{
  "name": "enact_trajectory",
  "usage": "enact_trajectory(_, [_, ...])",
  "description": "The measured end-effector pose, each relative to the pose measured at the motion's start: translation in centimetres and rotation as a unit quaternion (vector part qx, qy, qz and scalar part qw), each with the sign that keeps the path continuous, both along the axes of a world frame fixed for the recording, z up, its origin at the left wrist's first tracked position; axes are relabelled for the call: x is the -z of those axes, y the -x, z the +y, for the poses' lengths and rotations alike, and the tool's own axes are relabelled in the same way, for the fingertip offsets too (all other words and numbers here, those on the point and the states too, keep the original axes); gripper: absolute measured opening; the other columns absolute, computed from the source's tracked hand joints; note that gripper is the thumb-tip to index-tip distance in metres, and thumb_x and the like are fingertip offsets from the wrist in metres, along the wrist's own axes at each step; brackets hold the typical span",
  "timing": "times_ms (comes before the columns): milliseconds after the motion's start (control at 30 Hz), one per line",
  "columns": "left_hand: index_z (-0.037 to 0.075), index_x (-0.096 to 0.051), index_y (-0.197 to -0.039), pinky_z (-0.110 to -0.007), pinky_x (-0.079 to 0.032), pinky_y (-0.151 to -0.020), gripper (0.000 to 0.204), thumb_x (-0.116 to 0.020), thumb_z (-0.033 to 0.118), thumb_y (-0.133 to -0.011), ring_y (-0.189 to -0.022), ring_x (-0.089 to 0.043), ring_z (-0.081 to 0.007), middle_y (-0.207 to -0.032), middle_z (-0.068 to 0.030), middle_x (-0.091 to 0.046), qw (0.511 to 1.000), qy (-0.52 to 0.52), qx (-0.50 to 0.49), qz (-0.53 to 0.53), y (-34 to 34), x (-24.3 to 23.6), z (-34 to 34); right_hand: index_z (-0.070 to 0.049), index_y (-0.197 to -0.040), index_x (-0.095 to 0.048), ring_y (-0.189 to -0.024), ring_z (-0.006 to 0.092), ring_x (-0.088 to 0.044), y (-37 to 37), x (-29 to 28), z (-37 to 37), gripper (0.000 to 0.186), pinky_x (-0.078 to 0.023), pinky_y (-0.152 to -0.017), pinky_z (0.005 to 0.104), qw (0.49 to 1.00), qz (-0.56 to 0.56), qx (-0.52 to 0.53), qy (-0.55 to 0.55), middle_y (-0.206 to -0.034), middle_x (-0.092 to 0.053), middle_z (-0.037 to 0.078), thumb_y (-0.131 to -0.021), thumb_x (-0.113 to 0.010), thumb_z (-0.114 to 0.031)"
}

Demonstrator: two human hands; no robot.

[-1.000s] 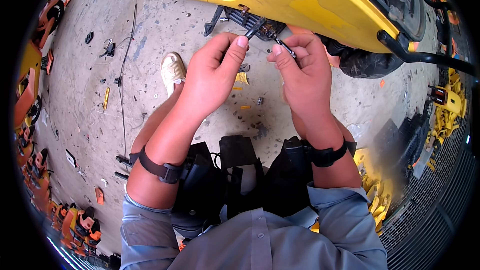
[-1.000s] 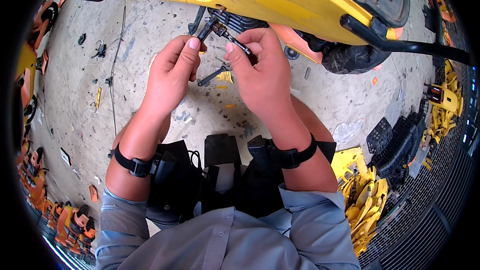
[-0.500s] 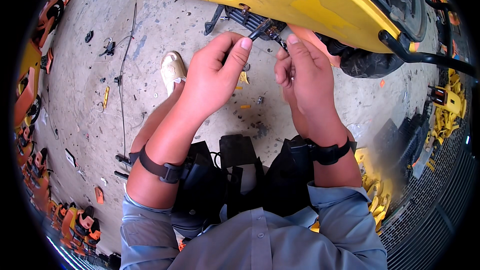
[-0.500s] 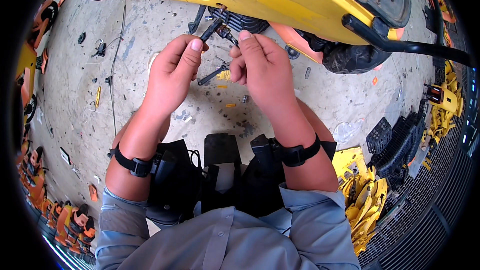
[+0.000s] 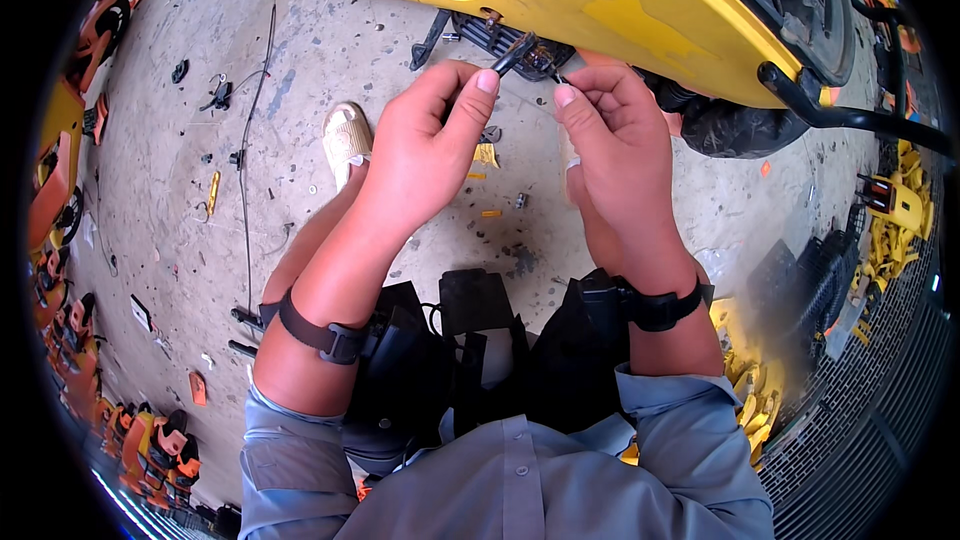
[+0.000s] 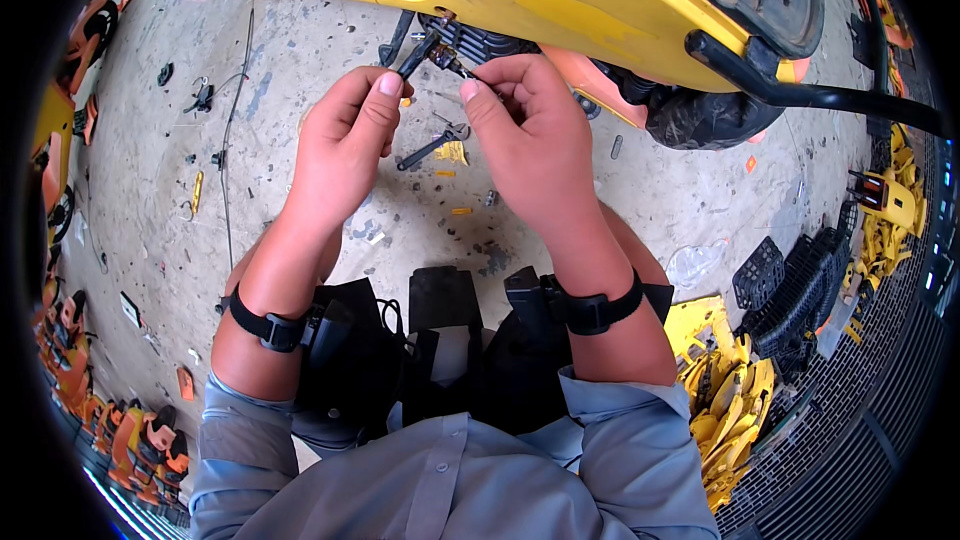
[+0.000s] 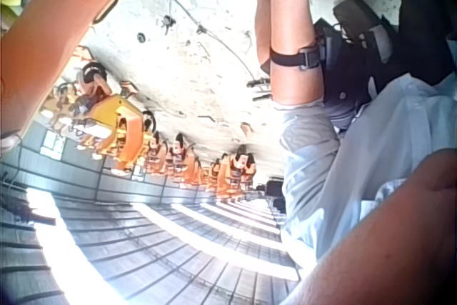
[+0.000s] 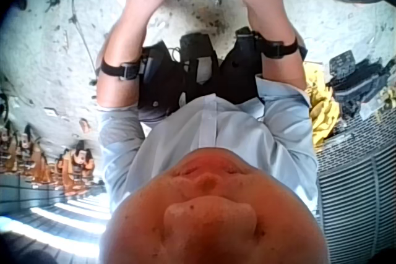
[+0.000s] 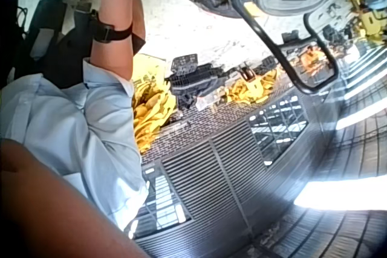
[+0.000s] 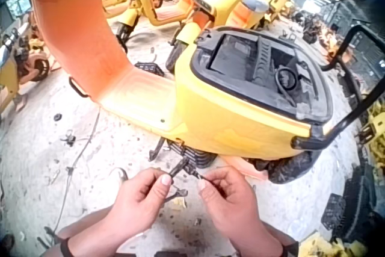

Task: The person connects wires on a scooter by hand, manipulating the electrical components and wire leads one at a time.

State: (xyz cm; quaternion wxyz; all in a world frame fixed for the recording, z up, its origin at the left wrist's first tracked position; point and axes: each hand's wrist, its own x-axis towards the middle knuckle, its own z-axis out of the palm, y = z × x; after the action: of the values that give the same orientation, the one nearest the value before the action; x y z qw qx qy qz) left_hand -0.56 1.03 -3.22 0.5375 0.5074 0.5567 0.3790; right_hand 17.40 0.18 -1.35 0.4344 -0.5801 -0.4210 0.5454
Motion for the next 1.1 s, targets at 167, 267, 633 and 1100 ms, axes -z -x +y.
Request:
enact_trajectory(167, [0.004,-0.066,-0.101,-0.021,-0.039,-0.059,0.032,-0.056,0.034,-0.106,-0.063,-0.044,-0.0042,-0.07,0.0054,-0.05,1.0,0.007,0.004,-0.007,0.0,0.0,0.1,0.0,-0.103,-0.061,-0.075,0.0059,-0.058,-0.6,-0.2,0.5,0.016,-0.047,-0.067,0.0213,0.998,0.004,-0.025,0.062,-0.083,-0.065,0.001,-0.101,-0.062,-0.016])
enact_trajectory(267, [0.004,-0.066,-0.1,-0.021,-0.039,-0.059,0.032,-0.056,0.034,-0.106,-0.064,-0.044,-0.0042,-0.07,0.0054,-0.05,1.0,0.011,-0.004,-0.005,0.0,0.0,0.1,0.0,-0.102,-0.061,-0.074,0.0054,-0.056,0.6,-0.2,0.2,0.018,-0.046,-0.066,0.0211,0.999,0.026,0.018,-0.014,-0.081,-0.064,0.001,-0.102,-0.061,-0.018])
enact_trajectory(633, [0.004,-0.066,-0.1,-0.021,-0.039,-0.058,0.033,-0.056,0.035,-0.105,-0.063,-0.044,-0.0041,-0.07,0.0057,-0.05,1.0,0.004,0.0,0.0,0.2,0.1,0.2,-0.002,-0.1,-0.063,-0.074,0.0047,-0.055,0.3,-0.1,0.2,0.019,-0.045,-0.066,0.0208,1.0,-0.01,-0.006,0.006,-0.082,-0.066,0.001,-0.103,-0.06,-0.021])
enact_trajectory(1100, [0.004,-0.066,-0.1,-0.021,-0.039,-0.058,0.032,-0.055,0.034,-0.106,-0.063,-0.045,-0.0044,-0.069,0.0051,-0.05,1.0,0.001,0.009,0.0,0.1,-0.2,0.1,-0.001,-0.097,-0.063,-0.069,0.0062,-0.054,0.3,-0.2,0.3,0.026,-0.045,-0.065,0.0209,0.999,0.029,0.008,0.034,-0.077,-0.064,0.002,-0.105,-0.056,-0.025])
